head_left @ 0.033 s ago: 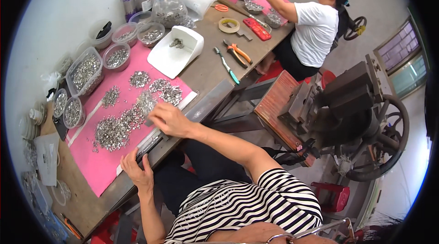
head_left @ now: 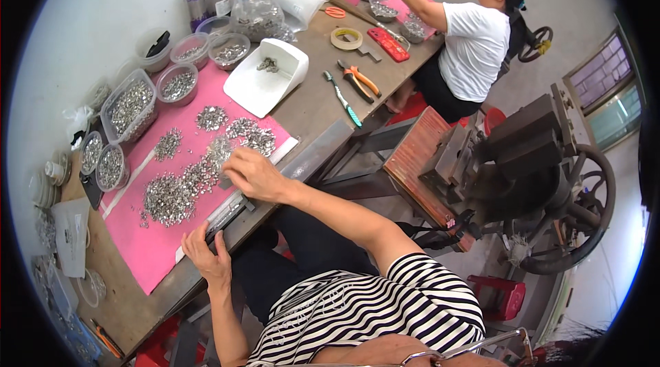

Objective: The person arranges small metal pieces into a metal fixture by hand, then places the fixture into a manual press machine and rotates the wheel to press them.

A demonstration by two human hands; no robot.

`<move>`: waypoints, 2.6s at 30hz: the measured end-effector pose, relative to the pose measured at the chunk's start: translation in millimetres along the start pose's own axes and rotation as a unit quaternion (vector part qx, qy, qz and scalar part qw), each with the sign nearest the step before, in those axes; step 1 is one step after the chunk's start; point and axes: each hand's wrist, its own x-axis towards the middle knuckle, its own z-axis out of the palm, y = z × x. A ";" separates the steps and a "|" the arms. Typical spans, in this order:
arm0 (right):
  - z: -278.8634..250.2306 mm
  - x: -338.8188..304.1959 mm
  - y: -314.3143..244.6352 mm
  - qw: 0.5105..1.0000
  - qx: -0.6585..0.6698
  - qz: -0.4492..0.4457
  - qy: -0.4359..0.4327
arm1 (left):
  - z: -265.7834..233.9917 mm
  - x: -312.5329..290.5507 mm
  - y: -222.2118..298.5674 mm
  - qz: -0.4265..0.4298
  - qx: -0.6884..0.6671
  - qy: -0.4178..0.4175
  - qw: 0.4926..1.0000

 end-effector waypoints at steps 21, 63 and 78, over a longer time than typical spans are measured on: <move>13.4 2.2 27.0 0.986 -0.138 -0.065 -0.066 | 1.3 -4.3 -1.7 -0.007 -0.014 -0.009 1.000; -13.4 -23.0 -40.2 0.979 0.089 0.051 -0.176 | -6.1 -0.8 7.3 -0.034 -0.037 0.005 0.999; -8.3 -18.1 -42.8 0.981 -0.005 -0.013 -0.196 | -6.8 2.3 7.1 -0.037 -0.039 0.010 0.999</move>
